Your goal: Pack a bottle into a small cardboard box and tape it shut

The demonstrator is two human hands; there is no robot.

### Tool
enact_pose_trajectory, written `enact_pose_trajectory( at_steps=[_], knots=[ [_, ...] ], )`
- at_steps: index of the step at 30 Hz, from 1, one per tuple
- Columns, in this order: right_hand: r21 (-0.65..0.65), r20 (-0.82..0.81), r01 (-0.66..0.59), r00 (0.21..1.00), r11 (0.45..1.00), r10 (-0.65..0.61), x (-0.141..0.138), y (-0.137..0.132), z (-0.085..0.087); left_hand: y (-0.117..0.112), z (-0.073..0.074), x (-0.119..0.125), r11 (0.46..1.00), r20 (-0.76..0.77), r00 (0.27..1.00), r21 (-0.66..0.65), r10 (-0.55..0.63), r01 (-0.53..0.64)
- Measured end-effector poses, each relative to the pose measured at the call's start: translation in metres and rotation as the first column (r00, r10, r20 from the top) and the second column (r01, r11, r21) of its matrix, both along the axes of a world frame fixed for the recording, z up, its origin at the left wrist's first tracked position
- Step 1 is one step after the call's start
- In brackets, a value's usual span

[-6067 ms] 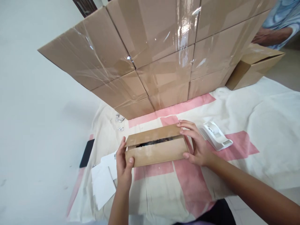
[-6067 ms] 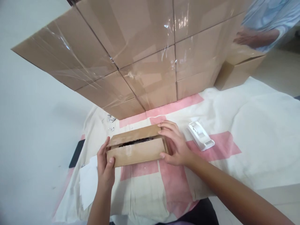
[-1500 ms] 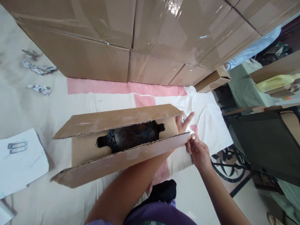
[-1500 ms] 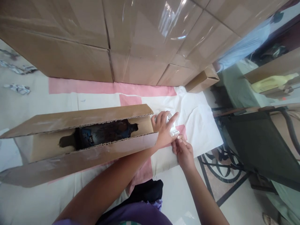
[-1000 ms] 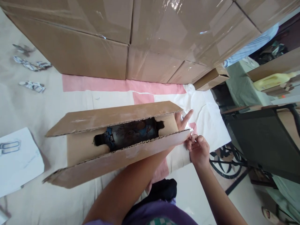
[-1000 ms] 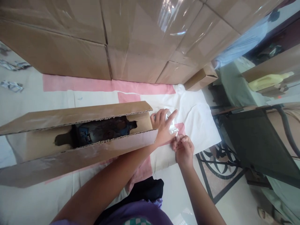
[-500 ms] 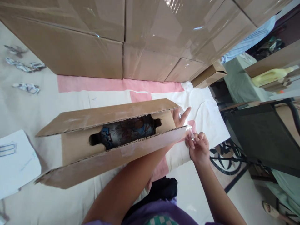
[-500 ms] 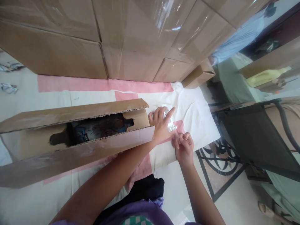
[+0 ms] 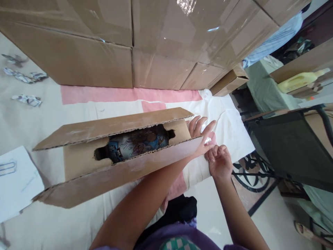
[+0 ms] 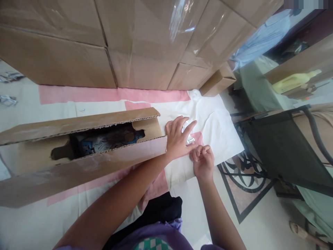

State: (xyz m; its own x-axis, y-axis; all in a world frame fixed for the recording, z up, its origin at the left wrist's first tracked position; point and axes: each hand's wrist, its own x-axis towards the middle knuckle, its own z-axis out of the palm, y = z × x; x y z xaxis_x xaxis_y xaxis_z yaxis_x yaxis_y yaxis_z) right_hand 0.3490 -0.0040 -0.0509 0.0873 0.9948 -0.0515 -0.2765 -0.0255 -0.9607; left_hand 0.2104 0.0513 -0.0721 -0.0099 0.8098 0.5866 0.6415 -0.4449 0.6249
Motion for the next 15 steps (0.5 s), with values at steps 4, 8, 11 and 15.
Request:
enact_pose_trajectory(
  at_steps=[4,8,11,15],
  knots=[
    [-0.042,0.063,-0.008,0.998,0.999,0.011,-0.003,0.002,0.001,-0.001,-0.002,-0.002,1.0,-0.017,1.0,0.014,-0.023,0.024],
    [-0.164,0.115,-0.031,0.992,0.986,0.05,0.0,0.008,0.002,-0.002,-0.001,-0.003,0.999,-0.018,0.999,0.019,-0.04,0.04],
    [-0.26,0.158,-0.07,0.981,0.963,0.114,0.005,0.015,0.003,-0.002,0.0,-0.002,0.998,-0.006,0.999,0.03,-0.052,0.052],
    [-0.32,0.169,-0.111,0.971,0.941,0.172,0.01,0.021,0.005,-0.003,0.0,-0.001,0.996,-0.004,0.997,0.03,-0.081,0.082]
  ],
)
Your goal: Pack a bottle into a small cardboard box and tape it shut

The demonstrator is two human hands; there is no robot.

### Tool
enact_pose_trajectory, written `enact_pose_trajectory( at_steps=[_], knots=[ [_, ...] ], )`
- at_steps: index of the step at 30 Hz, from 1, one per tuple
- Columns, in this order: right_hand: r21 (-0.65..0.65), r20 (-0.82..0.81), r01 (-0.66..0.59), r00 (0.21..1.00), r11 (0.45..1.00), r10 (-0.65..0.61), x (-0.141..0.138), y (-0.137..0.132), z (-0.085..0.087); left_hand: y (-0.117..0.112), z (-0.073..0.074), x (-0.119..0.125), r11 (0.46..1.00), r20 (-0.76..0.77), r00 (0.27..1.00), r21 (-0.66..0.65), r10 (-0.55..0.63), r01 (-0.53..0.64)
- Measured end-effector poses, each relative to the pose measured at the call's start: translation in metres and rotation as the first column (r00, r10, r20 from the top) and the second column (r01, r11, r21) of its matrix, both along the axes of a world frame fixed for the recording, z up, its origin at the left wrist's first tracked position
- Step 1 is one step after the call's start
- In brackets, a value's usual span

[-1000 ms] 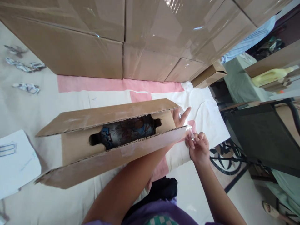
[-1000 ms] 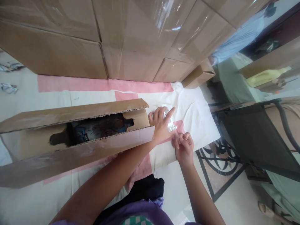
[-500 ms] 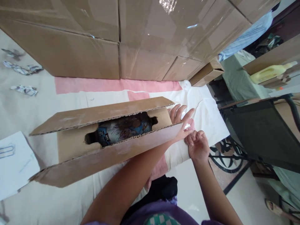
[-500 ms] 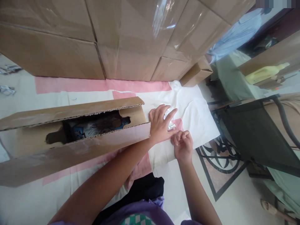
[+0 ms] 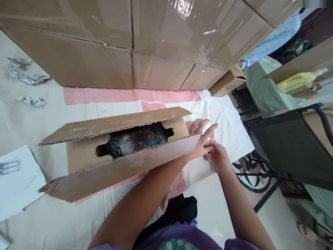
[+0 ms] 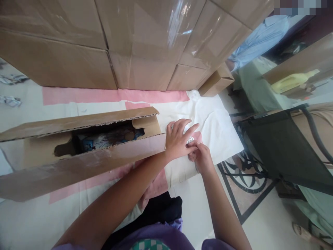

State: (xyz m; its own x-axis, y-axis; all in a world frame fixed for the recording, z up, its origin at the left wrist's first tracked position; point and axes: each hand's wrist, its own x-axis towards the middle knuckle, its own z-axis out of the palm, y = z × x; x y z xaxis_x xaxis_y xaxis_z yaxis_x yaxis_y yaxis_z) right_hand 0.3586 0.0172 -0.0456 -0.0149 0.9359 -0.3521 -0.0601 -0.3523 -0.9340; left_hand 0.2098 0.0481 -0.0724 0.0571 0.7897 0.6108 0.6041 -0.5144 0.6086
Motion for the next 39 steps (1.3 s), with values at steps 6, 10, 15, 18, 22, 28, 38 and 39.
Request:
enact_pose_trajectory(
  at_steps=[6,10,15,18,22,28,38,39],
  knots=[
    [0.044,0.023,0.002,1.0,0.999,-0.003,-0.002,-0.003,0.001,0.001,-0.005,0.002,0.999,0.025,1.0,-0.032,0.012,-0.011],
    [0.082,0.03,0.012,0.999,0.997,-0.014,-0.004,-0.005,0.0,0.002,-0.009,0.001,0.998,0.025,1.0,-0.065,0.016,-0.014],
    [0.125,0.037,0.012,0.999,0.992,-0.017,-0.005,-0.006,-0.002,0.007,-0.018,0.005,0.992,0.049,0.997,-0.112,0.065,-0.06],
    [0.137,0.04,-0.001,0.999,0.991,-0.005,-0.003,-0.007,-0.003,0.009,-0.022,0.007,0.989,0.053,0.993,-0.109,0.103,-0.096],
    [0.147,0.044,-0.015,0.999,0.989,0.008,0.0,-0.009,-0.003,0.008,-0.022,0.006,0.991,0.033,0.996,-0.108,0.086,-0.082],
    [0.186,0.067,-0.009,0.998,0.982,-0.003,-0.003,-0.012,-0.005,0.007,-0.018,0.006,0.985,0.045,0.991,-0.123,0.124,-0.118],
    [0.251,0.109,0.042,0.991,0.967,-0.071,-0.014,-0.015,-0.009,0.008,-0.016,0.006,0.983,0.053,0.99,-0.135,0.132,-0.124],
    [0.247,0.113,0.045,0.991,0.968,-0.075,-0.014,-0.015,-0.009,0.007,-0.015,0.006,0.983,0.061,0.989,-0.136,0.136,-0.127]
  ],
)
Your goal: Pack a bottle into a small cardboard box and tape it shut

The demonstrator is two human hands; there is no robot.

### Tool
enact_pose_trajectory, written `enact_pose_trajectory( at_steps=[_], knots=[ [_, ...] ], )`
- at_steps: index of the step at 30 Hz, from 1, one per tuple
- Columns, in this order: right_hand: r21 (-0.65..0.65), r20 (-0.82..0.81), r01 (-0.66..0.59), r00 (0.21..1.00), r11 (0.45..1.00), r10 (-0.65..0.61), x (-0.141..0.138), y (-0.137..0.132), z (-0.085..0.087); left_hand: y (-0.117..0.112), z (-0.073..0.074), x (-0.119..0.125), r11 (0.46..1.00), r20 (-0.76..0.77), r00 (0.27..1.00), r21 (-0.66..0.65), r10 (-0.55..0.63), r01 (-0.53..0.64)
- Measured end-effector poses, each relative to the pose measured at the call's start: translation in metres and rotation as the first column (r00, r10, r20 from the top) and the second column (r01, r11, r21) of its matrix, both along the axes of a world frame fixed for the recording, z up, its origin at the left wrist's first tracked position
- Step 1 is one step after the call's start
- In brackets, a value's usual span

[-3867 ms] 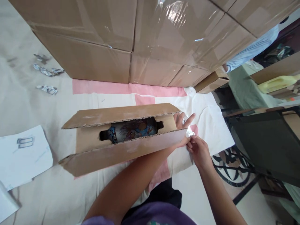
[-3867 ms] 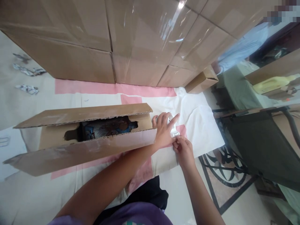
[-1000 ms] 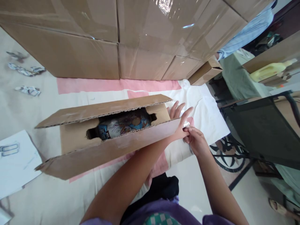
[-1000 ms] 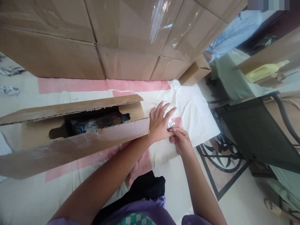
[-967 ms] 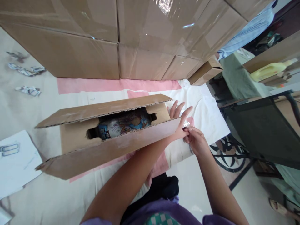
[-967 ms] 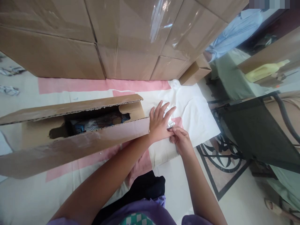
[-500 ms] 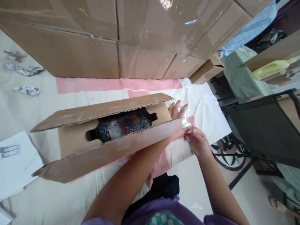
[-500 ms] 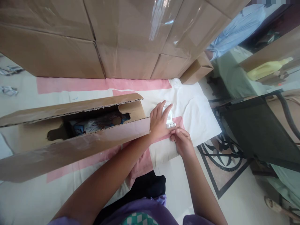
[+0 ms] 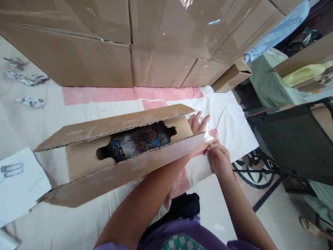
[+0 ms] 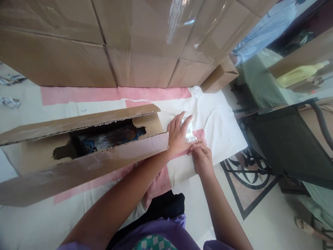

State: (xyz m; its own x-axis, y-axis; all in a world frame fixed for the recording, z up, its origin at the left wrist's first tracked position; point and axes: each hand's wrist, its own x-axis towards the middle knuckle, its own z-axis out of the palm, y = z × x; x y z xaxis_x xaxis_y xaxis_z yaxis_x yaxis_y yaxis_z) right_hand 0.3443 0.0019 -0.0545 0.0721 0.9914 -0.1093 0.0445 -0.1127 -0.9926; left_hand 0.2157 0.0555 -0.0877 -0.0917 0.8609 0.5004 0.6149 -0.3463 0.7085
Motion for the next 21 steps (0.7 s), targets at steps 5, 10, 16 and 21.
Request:
enact_pose_trajectory(
  at_steps=[5,10,16,21],
  knots=[
    [-0.039,0.01,-0.018,1.0,0.999,0.019,0.001,0.001,0.002,-0.001,0.002,0.001,1.0,0.018,1.0,0.007,-0.006,0.006],
    [-0.109,0.016,-0.053,0.998,0.993,0.055,0.003,0.003,0.008,-0.002,0.003,0.002,1.0,0.024,1.0,-0.007,0.005,-0.005],
    [-0.16,0.002,-0.075,0.997,0.984,0.076,0.0,0.005,0.015,-0.002,0.001,0.001,1.0,-0.006,1.0,-0.002,-0.005,0.005],
    [-0.185,-0.003,-0.062,0.998,0.981,0.063,-0.003,0.004,0.017,-0.001,-0.003,0.001,0.999,0.01,1.0,0.045,0.004,-0.004]
  ],
)
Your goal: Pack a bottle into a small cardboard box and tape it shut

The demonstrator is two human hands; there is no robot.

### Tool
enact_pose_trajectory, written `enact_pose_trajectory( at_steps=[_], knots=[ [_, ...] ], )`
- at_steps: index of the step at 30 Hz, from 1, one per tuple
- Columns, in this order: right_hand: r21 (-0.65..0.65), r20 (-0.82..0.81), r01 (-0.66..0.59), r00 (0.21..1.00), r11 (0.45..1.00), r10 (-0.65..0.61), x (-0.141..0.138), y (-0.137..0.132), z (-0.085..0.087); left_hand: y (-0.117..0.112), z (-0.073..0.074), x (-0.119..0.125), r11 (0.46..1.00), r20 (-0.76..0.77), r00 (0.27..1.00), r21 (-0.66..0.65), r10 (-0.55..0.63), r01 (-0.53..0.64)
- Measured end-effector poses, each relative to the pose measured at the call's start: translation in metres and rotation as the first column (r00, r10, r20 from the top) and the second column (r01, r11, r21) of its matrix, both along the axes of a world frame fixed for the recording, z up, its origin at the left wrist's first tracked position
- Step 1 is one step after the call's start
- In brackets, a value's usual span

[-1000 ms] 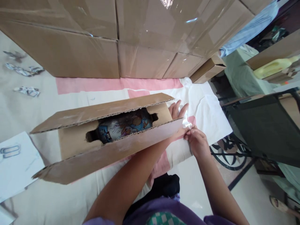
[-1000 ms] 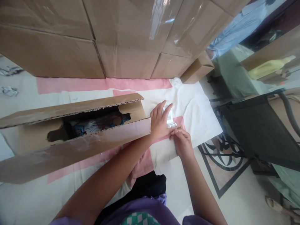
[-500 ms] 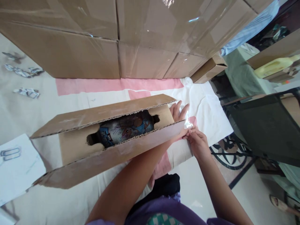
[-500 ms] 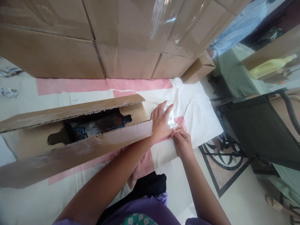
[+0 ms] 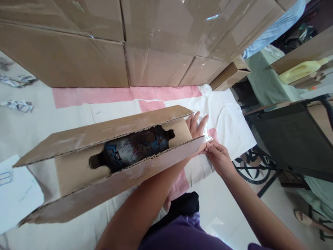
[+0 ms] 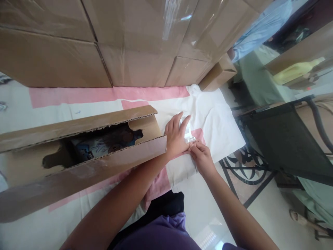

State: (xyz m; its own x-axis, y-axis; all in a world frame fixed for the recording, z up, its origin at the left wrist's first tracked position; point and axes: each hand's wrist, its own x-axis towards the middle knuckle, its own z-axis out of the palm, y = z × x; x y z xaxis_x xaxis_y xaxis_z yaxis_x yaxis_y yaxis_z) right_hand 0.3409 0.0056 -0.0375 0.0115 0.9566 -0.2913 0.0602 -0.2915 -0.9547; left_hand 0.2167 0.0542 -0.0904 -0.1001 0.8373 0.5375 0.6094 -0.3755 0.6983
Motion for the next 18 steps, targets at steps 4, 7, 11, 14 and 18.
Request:
enact_pose_trajectory(
  at_steps=[4,7,11,14,18],
  knots=[
    [-0.006,0.011,-0.006,1.0,1.0,0.006,0.0011,0.0001,-0.0009,-0.0008,0.0001,-0.0003,1.0,-0.003,1.0,-0.019,-0.009,0.009],
    [-0.023,0.022,-0.016,1.0,1.0,0.017,0.0029,0.0004,-0.0015,-0.0012,0.0016,-0.0014,0.999,0.007,1.0,-0.021,-0.024,0.024],
    [-0.04,0.036,-0.025,0.999,0.999,0.027,0.0037,0.0,-0.0002,-0.0011,0.0037,-0.003,1.0,0.018,1.0,-0.011,-0.025,0.025],
    [-0.045,0.038,-0.03,0.999,0.999,0.032,0.003,0.0,0.0017,-0.0011,0.004,-0.0034,0.999,0.016,0.999,-0.018,-0.033,0.033],
    [-0.053,0.034,-0.032,0.999,0.998,0.034,0.0023,0.0008,0.0041,-0.0011,0.0024,-0.0029,0.999,0.001,0.999,-0.033,-0.039,0.039]
  ],
)
